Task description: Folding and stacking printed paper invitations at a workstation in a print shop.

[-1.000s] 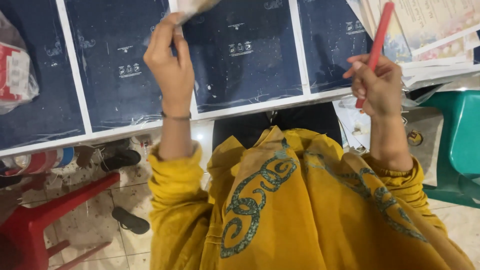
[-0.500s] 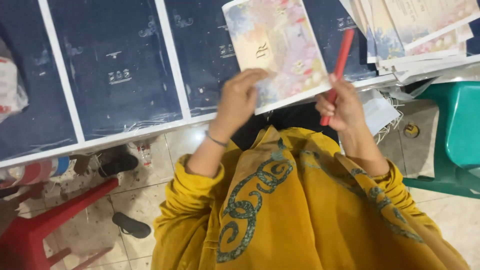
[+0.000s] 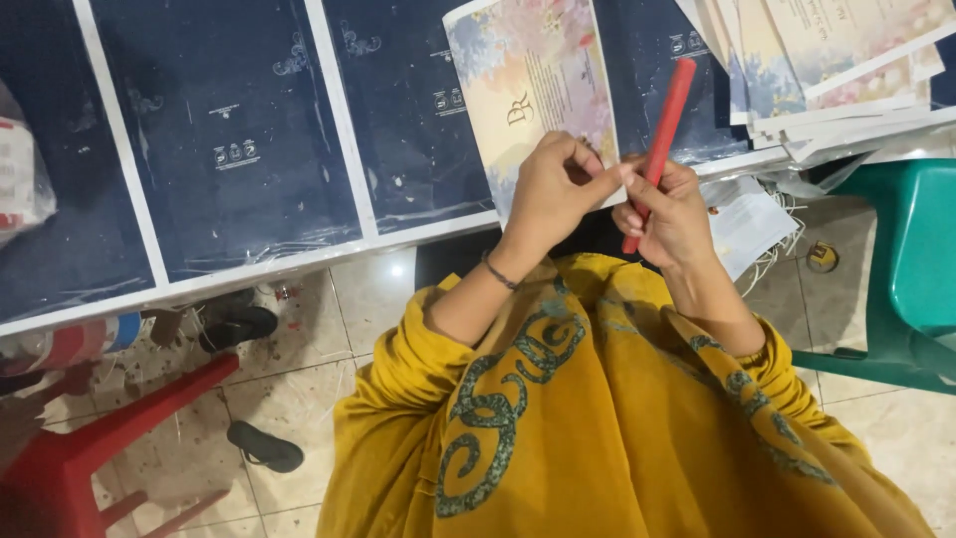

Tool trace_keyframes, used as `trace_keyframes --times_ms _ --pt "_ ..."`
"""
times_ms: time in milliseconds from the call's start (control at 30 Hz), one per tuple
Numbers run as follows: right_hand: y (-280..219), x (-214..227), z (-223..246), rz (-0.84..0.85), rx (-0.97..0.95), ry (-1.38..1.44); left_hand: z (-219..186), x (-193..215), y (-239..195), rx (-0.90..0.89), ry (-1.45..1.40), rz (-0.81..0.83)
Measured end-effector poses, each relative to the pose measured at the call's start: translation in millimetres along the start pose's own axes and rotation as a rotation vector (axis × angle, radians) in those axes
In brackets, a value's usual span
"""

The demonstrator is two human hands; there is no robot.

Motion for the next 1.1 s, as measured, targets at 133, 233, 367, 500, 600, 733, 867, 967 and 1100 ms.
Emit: trace_keyframes --times_ms 133,233,367,500,600,733,867,967,1100 --pt "1.5 9.8 -4.3 0.002 0.007 0.002 8.8 0.5 -5.6 0.093 -0.286 0.093" --pt "-2.3 6.4 1.3 -0.01 0.02 0.001 16.5 -5.1 -4.4 0.103 -0.357 0.112" --pt "-4.9 -2.8 10.0 0.0 0.02 -0.039 10.8 -3.6 -9.7 0.11 -0.385 0.115" --pt "-7.8 -8.7 22.0 -0.005 0.033 -0.047 3.0 -5.7 -13.6 0.121 -0.427 0.15" --pt "-12.3 -4.1 24.4 -0.021 0.029 -0.103 12.8 -14.0 -14.0 0.148 -0.459 0.181" --pt "-12.4 15.9 21.4 -0.052 0.031 -0.273 28.4 -18.1 -6.4 0.102 -0.298 0.146" --pt "-6.1 17.6 37.9 -0.066 0.104 -0.511 18.7 -13.8 -9.6 0.097 -0.21 0.133" --pt "15.5 52.4 30.3 -0.03 0.208 -0.747 -0.8 29.2 -16.2 -0.033 -0.155 0.081" --pt "26.9 54.1 58.4 -0.043 0.326 -1.199 3.1 131.5 -38.5 0.065 0.073 -0.125"
Point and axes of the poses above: each hand's wrist, its own y-axis towards the middle knuckle, its own x-axis out of the back of the hand, z = x × y, the point moved 10 cm from there along y, towards the middle knuckle, and after that the axes turned 9 degrees about x, right-handed, at the moved point
